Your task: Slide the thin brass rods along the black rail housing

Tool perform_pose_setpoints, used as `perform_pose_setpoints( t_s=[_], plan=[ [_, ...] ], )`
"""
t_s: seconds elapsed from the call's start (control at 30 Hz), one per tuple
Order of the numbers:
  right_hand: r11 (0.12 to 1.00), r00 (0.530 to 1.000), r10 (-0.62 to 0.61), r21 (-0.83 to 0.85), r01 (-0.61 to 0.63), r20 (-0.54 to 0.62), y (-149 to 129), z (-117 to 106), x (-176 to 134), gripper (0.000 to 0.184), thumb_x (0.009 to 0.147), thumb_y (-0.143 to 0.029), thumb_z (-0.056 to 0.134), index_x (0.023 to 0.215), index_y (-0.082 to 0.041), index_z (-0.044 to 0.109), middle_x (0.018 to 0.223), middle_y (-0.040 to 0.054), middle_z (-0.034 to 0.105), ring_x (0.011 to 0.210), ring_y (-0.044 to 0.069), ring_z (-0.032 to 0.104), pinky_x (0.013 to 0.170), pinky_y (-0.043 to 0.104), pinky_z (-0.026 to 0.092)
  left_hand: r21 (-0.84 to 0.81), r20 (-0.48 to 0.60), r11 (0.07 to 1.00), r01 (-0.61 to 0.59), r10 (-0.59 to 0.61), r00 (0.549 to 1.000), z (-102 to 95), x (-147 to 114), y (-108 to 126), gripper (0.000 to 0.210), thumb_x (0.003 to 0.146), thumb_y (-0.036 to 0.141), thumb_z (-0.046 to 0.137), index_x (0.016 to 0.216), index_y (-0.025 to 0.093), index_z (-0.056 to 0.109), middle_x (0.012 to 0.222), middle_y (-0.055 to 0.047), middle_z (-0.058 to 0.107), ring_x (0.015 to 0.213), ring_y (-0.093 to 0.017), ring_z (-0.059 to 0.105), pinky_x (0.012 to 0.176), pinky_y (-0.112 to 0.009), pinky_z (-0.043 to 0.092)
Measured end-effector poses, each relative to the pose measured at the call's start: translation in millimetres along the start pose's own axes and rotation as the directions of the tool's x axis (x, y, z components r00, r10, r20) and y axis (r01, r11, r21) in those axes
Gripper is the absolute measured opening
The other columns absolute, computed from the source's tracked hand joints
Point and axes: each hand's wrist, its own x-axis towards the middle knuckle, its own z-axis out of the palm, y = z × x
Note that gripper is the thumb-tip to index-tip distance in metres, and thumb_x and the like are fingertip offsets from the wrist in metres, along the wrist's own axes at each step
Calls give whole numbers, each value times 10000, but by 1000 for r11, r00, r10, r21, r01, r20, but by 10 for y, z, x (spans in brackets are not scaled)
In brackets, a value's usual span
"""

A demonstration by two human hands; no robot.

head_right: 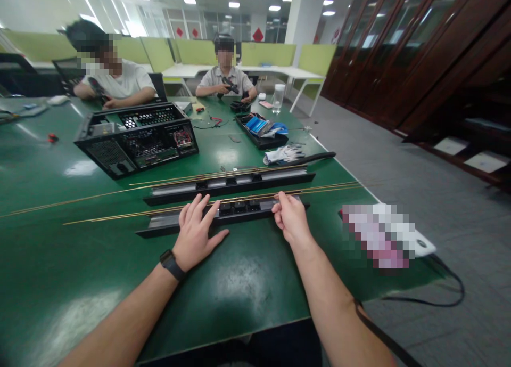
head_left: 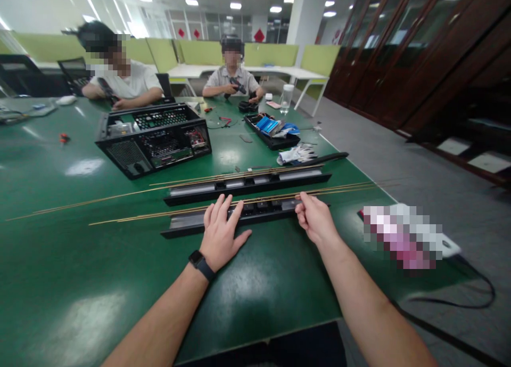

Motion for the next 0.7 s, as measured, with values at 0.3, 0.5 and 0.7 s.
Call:
perform_pose_setpoints(
  t_s=[0.3,0.5,0.7],
  plan=[
    [1000,999,-25,15,24,28,41,-19,31,333,822,-472,722,859,-167,594,541,-30,594,294,56,396,223,153,209,-12,-21,1000,28,-28,999,31,-11,1,692,862,461,662,1480,246,437,1582,-145,355,1507,-332,223,1196,-529,208],
    [999,1000,-18,38,18,-19,15,-22,20,358,782,-485,759,836,-170,599,533,-30,590,291,55,402,228,151,219,-19,-27,999,35,-36,999,35,-6,17,678,860,451,667,1472,257,450,1576,-143,367,1507,-333,224,1191,-529,227],
    [998,996,-26,51,30,-81,-8,-62,50,359,765,-489,767,818,-178,596,519,-36,575,286,62,405,226,154,219,-26,-29,999,46,-47,998,26,-11,26,659,876,448,648,1472,244,452,1575,-139,372,1503,-326,236,1201,-532,210]
  ],
)
